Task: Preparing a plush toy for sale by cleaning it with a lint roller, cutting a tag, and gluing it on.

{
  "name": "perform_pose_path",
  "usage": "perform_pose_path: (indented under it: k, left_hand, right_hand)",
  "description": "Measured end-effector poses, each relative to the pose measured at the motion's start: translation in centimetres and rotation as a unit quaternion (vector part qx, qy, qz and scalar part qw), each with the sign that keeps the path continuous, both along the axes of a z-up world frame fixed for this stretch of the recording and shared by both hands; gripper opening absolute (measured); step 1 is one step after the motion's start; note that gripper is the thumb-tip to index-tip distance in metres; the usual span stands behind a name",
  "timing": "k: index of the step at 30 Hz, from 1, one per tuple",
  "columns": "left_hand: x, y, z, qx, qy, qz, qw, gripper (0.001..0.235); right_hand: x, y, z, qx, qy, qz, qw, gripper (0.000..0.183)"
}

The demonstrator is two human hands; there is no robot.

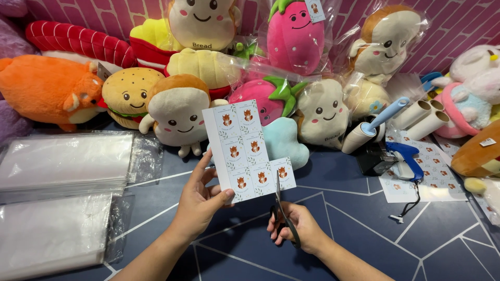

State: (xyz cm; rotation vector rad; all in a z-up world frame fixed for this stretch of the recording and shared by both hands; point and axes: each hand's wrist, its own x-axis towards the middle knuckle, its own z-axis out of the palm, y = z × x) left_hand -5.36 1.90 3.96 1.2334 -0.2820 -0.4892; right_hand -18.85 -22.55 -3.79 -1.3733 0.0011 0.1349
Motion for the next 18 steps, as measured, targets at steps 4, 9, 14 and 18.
perform_pose_path:
  k: [4,9,14,18]
  left_hand:
    - [0.03,-0.04,-0.09,-0.001,0.002,0.0,1.0,0.099]
    - [0.16,-0.08,-0.44,-0.007,0.002,0.004,1.0,0.099]
    - [0.1,-0.02,-0.22,-0.003,0.0,0.003,1.0,0.099]
    - [0.17,-0.02,-0.42,-0.008,0.0,0.002,1.0,0.1]
  right_hand:
    - [-0.01,-0.04,-0.12,-0.001,0.009,-0.003,1.0,0.064]
    - [0.0,-0.04,-0.08,-0.003,0.0,0.001,1.0,0.067]
    - [-0.03,0.02,-0.01,-0.005,0.003,-0.001,1.0,0.066]
    - [-0.04,-0.11,-0.37,0.001,0.006,-0.003,1.0,0.065]
